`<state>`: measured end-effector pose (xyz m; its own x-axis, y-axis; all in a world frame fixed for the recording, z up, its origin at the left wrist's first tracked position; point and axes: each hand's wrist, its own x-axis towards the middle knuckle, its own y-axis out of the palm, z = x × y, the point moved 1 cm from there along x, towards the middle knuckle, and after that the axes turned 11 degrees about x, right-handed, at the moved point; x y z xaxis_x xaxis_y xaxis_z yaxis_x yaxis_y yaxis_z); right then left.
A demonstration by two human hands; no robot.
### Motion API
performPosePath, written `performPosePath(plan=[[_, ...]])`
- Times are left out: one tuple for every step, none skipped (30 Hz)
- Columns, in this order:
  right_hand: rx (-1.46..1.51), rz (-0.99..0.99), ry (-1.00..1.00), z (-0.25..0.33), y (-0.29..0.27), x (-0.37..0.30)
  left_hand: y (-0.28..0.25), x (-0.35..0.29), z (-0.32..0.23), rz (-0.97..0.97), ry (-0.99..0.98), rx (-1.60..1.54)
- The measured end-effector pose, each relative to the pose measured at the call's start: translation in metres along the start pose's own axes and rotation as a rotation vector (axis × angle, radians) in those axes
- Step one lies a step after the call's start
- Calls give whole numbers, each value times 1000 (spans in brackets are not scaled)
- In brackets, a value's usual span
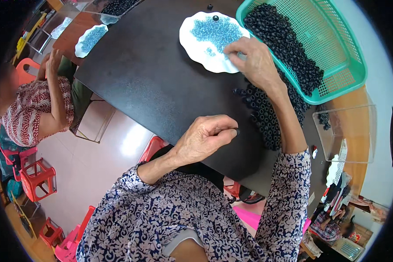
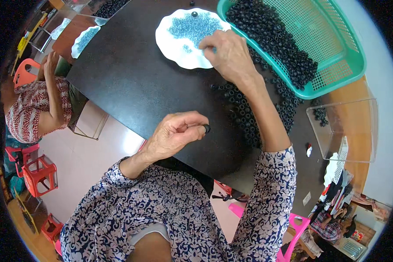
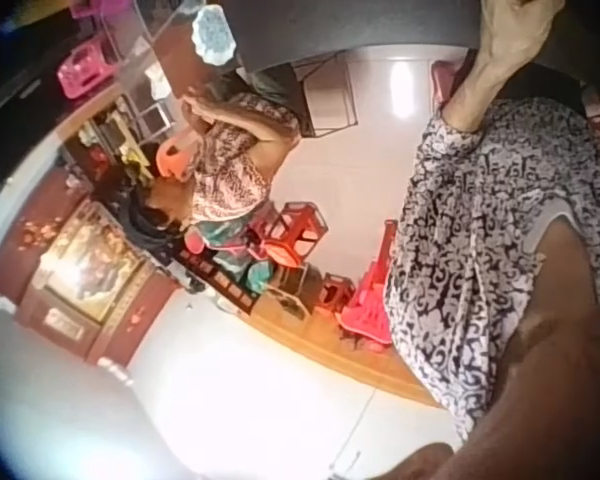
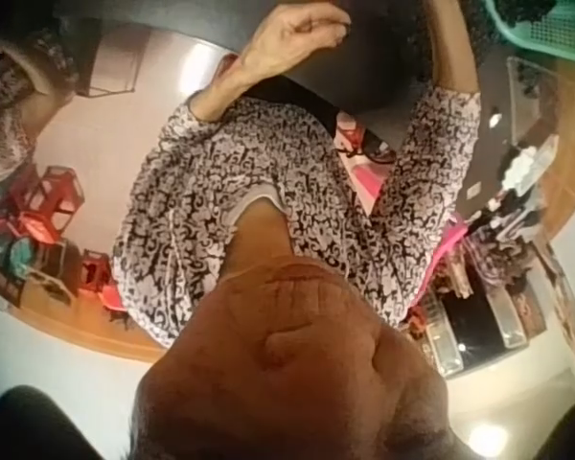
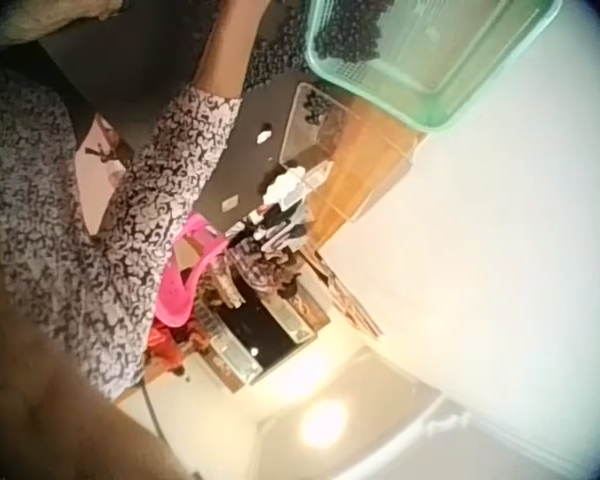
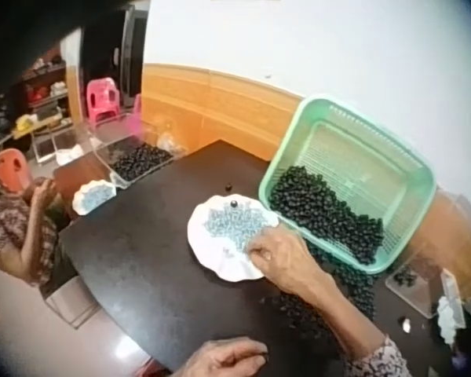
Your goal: Assembling small blue beads into black plastic rings at a table.
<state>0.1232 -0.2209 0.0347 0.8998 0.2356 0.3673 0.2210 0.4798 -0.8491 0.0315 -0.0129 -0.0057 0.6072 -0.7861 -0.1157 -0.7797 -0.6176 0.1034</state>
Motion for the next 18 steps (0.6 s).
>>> performPosePath(plan=[[-7, 14, -7, 1, 1, -1, 0, 0, -1, 0, -2, -4], [-5, 18, -6, 2, 2, 0, -1, 0, -3, 4, -16, 17], [-29, 37, -7, 4, 2, 0, -1, -1, -4, 7, -29, 38], [-57, 54, -7, 4, 1, 1, -1, -1, -4, 9, -28, 35], [-59, 55, -6, 6, 2, 1, -1, 0, -5, 10, -8, 41], [-54, 58, -42, 8, 3, 2, 0, 0, -6, 11, 13, 46], [-46, 62, -79, 10, 5, 3, 0, 0, -6, 10, 12, 44], [-47, 64, -79, 9, 5, 2, 0, -1, -7, 11, 12, 59], [-40, 76, -64, 7, 5, 1, 1, -1, -7, 13, 12, 75], [-32, 88, -51, 5, 6, 1, 1, -1, -7, 10, 12, 73], [-31, 90, -53, 4, 5, 1, 2, -2, -7, -7, 37, 82], [-14, 28, -66, 2, 3, 2, 2, -2, -8, -24, 62, 91], [2, -34, -75, 4, 2, 2, 2, -2, -8, -24, 62, 89], [2, -33, -76, 6, 1, 4, 2, -3, -9, -23, 68, 93], [5, -7, -62, 8, -1, 6, 2, -3, -9, -21, 75, 99], [7, 16, -46, 10, -1, 7, 2, -4, -10, -21, 75, 99], [7, 16, -47, 14, 2, 7, 2, -4, -12, -16, 69, 108], [-28, 44, -46, 20, 7, 7, 1, -5, -13, -11, 63, 117]])
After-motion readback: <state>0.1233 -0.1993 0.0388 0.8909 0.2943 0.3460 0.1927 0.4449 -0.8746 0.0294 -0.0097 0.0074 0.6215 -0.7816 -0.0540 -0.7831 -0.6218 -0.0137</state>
